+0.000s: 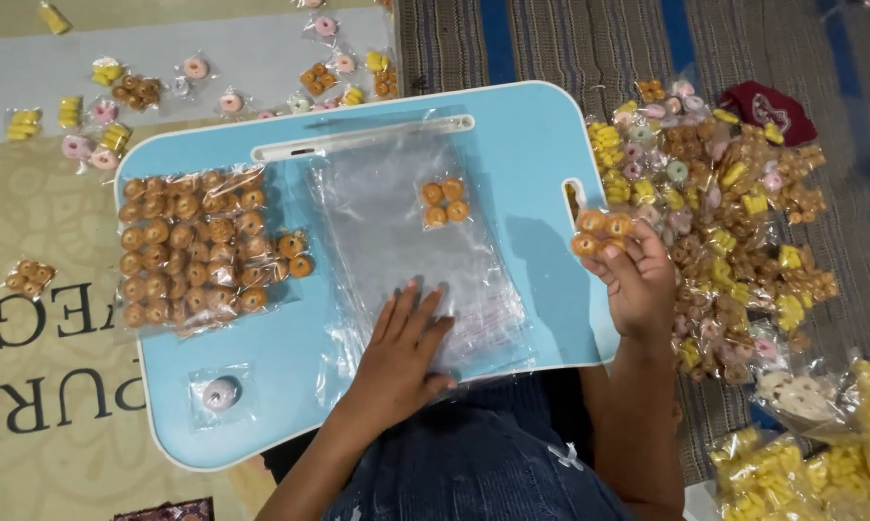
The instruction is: Packing small brown donut-shaped items into clear plastic bags.
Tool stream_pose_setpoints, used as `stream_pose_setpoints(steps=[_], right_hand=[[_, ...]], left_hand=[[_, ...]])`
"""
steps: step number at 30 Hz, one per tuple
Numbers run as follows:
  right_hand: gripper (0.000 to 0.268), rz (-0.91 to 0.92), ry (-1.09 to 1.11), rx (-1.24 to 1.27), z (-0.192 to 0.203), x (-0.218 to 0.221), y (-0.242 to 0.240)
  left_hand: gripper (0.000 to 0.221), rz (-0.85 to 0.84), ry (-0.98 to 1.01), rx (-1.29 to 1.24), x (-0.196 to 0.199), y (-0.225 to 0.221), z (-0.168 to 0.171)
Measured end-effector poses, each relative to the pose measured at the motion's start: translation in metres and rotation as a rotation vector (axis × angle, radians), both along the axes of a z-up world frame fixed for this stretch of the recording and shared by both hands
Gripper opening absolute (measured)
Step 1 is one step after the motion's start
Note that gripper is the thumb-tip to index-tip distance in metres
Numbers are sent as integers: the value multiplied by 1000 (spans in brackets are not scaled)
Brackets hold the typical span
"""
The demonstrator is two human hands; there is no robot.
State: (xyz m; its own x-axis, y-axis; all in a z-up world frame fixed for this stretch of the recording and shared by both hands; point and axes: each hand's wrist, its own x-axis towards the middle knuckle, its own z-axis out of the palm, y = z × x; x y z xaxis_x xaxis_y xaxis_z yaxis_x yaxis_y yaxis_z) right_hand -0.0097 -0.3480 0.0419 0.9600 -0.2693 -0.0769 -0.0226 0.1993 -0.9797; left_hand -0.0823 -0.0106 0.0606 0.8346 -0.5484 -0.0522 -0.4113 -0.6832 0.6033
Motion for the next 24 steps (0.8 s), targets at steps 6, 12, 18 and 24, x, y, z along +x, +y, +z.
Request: stream_pose_setpoints(steps=[6, 12, 18, 24], right_hand=[[45, 197, 33, -164, 10, -21, 26], [23, 384, -110, -368, 50, -45, 55], [4, 713, -313, -175, 60, -71, 54], [12, 827, -190, -129, 28, -93, 22]], left_hand=[[36, 94, -106, -175, -3, 7, -8], [12, 237, -105, -372, 6, 4, 11], [19, 300, -157, -409, 11, -4, -4], [37, 86, -23, -95, 9, -2, 10]])
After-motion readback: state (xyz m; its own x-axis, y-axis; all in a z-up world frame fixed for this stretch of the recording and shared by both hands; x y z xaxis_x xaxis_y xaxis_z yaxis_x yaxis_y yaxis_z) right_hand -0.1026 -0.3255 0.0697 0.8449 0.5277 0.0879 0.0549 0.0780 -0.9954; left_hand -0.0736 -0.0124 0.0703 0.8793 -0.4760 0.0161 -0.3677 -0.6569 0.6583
